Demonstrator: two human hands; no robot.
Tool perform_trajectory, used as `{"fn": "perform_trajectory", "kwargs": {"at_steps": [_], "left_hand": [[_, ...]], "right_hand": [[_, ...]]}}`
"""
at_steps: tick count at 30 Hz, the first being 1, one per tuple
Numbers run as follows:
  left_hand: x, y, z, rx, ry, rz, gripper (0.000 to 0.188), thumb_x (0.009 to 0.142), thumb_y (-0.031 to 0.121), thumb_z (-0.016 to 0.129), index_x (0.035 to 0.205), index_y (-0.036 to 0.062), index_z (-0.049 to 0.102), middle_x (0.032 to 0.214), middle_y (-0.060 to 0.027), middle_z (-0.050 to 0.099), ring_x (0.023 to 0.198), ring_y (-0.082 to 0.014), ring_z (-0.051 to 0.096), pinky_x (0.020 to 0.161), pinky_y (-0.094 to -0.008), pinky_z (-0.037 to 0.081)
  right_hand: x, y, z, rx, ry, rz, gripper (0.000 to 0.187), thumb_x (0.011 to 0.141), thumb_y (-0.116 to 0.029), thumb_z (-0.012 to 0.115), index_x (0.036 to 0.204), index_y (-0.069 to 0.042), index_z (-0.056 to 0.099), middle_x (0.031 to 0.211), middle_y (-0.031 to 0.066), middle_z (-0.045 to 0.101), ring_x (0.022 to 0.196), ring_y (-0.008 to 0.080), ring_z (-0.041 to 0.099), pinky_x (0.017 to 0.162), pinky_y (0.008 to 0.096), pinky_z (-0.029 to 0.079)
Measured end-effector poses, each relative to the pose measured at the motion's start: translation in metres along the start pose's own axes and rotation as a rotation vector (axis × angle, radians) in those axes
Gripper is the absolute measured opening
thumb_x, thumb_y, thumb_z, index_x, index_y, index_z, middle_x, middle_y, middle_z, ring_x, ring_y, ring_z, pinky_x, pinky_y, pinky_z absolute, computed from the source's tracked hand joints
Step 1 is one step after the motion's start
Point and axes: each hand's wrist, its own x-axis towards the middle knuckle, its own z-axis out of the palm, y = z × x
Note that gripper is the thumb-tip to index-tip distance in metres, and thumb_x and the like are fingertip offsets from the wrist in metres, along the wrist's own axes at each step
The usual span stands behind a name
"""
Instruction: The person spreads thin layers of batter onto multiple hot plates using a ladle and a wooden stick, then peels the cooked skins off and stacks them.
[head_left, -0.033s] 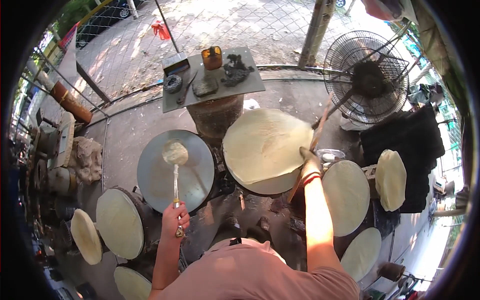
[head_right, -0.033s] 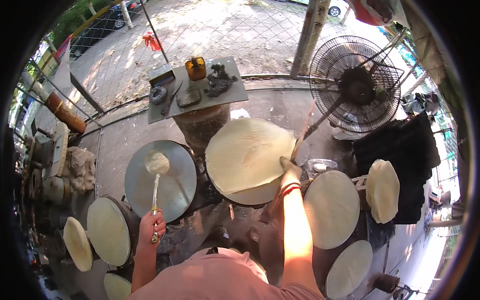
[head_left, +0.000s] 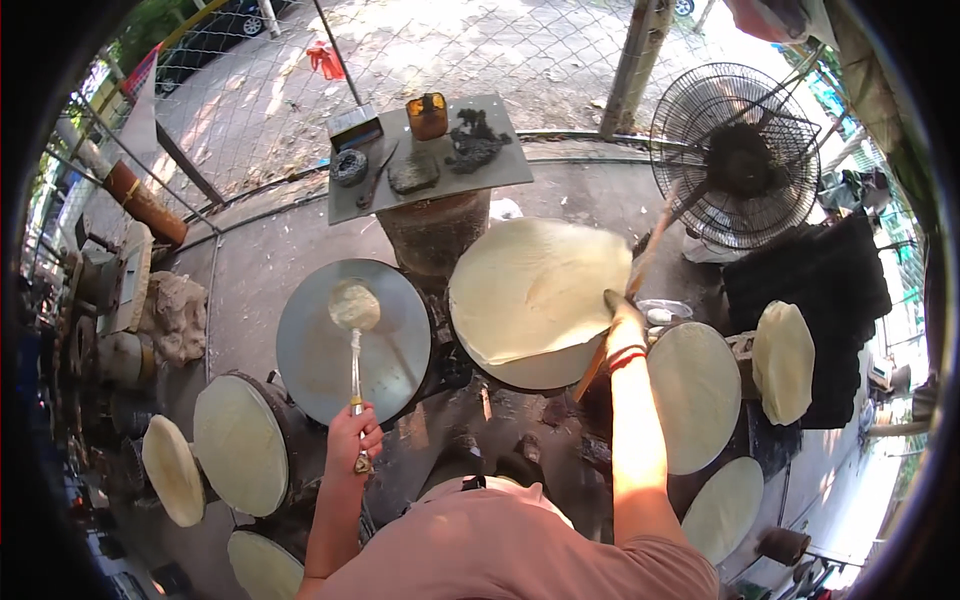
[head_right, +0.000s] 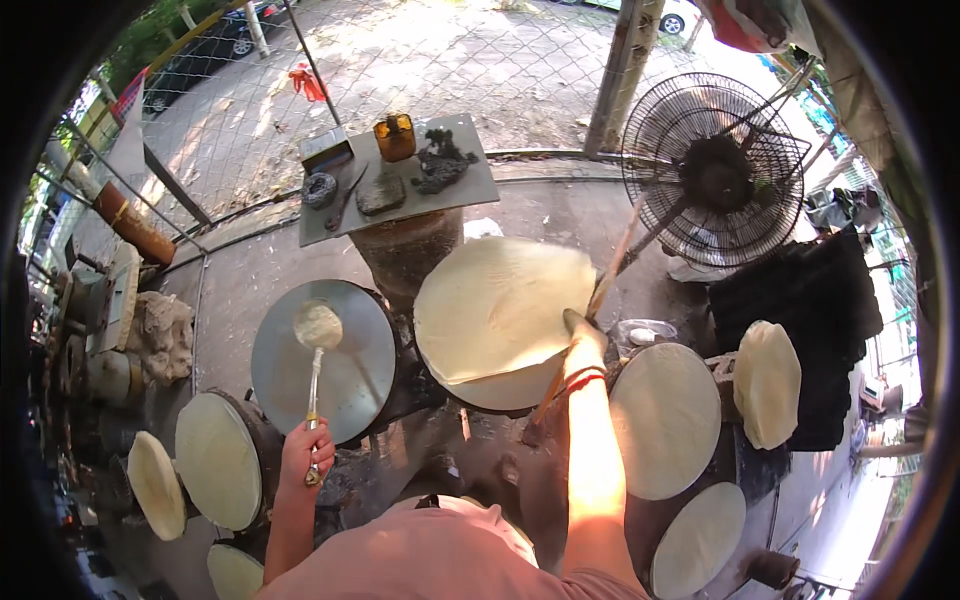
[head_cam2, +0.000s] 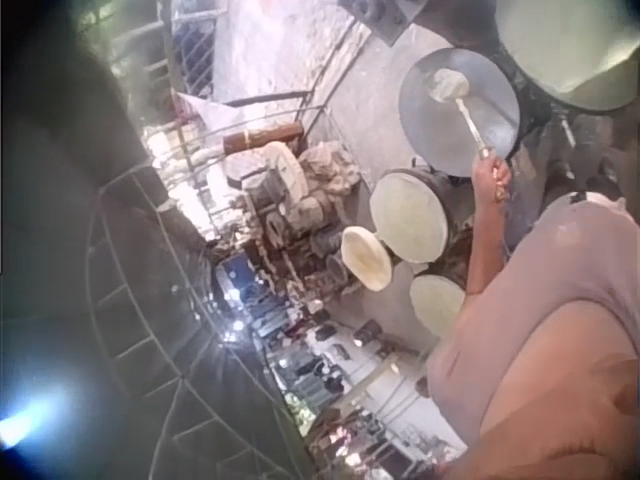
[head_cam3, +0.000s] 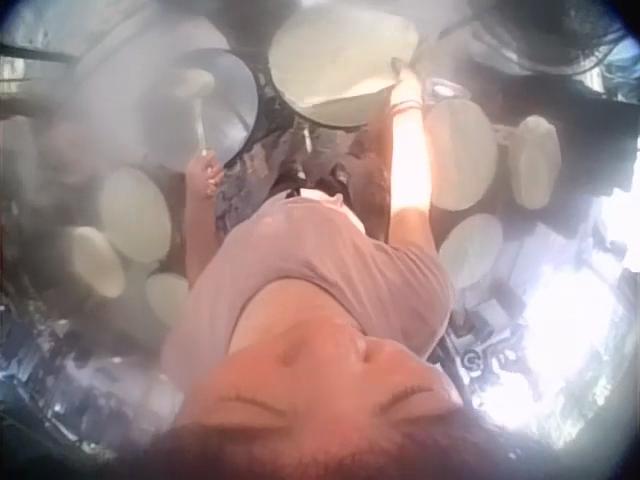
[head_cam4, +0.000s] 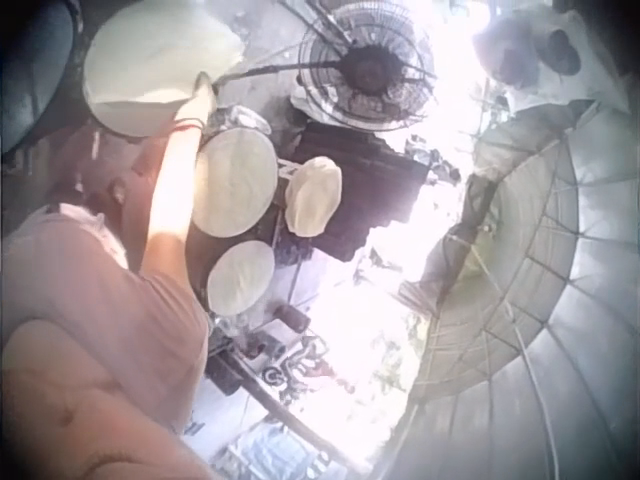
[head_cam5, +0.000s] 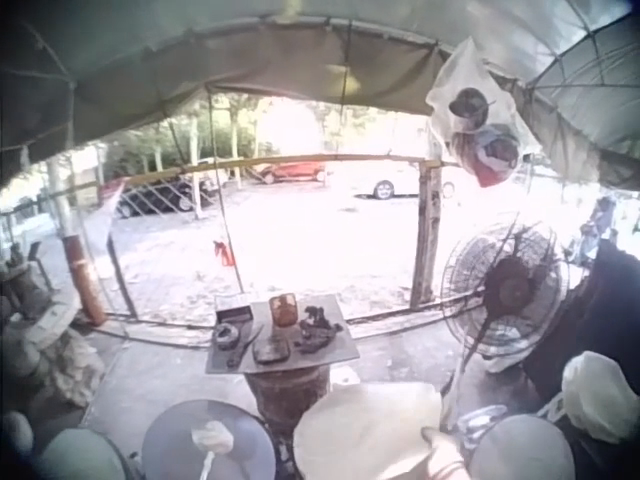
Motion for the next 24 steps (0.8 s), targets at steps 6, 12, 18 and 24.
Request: {"fn": "perform_trajectory", "kwargs": {"at_steps": [6, 12, 18, 24], "left_hand": [[-0.017, -0.027, 0.024, 0.021, 0.010, 0.016, 0.008, 0.089, 0.005, 0.049, 0.096, 0.0036, 0.047, 0.062, 0.0000, 0.039, 0.041, -0.0062, 0.036, 0.035, -0.0216, 0.031], [-0.025, -0.082, 0.076, 0.101, 0.032, 0.030, 0.009, 0.087, 0.006, 0.052, 0.094, 0.0049, 0.047, 0.062, 0.0012, 0.040, 0.042, -0.0061, 0.037, 0.036, -0.0217, 0.031], [-0.031, -0.161, 0.151, 0.006, -0.150, -0.060, 0.003, 0.087, 0.006, 0.049, 0.085, 0.0075, 0.047, 0.058, 0.0044, 0.035, 0.039, -0.0043, 0.032, 0.032, -0.0202, 0.027], [-0.044, -0.225, 0.242, -0.098, -0.267, -0.200, 0.015, 0.091, 0.005, 0.047, 0.079, 0.0123, 0.040, 0.057, 0.0051, 0.032, 0.039, -0.0038, 0.028, 0.032, -0.0190, 0.023]], "right_hand": [[-0.011, -0.023, -0.069, 0.283, -0.302, 0.220, 0.023, 0.090, -0.021, 0.058, 0.103, -0.003, 0.062, 0.091, 0.0060, 0.065, 0.074, 0.0189, 0.062, 0.062, 0.0277, 0.052], [-0.016, -0.124, -0.221, 0.223, -0.393, 0.079, 0.021, 0.091, -0.013, 0.050, 0.106, -0.002, 0.060, 0.102, 0.0089, 0.063, 0.090, 0.0195, 0.061, 0.079, 0.0293, 0.050], [0.002, -0.328, -0.431, -0.291, -0.186, -0.187, 0.034, 0.075, -0.005, 0.061, 0.109, 0.002, 0.061, 0.090, 0.0063, 0.065, 0.079, 0.0189, 0.063, 0.074, 0.0302, 0.050], [-0.007, -0.447, -0.530, -1.149, 0.226, -0.687, 0.022, 0.072, -0.018, 0.066, 0.085, 0.000, 0.066, 0.075, 0.0108, 0.066, 0.070, 0.0202, 0.064, 0.067, 0.0320, 0.050]]}}
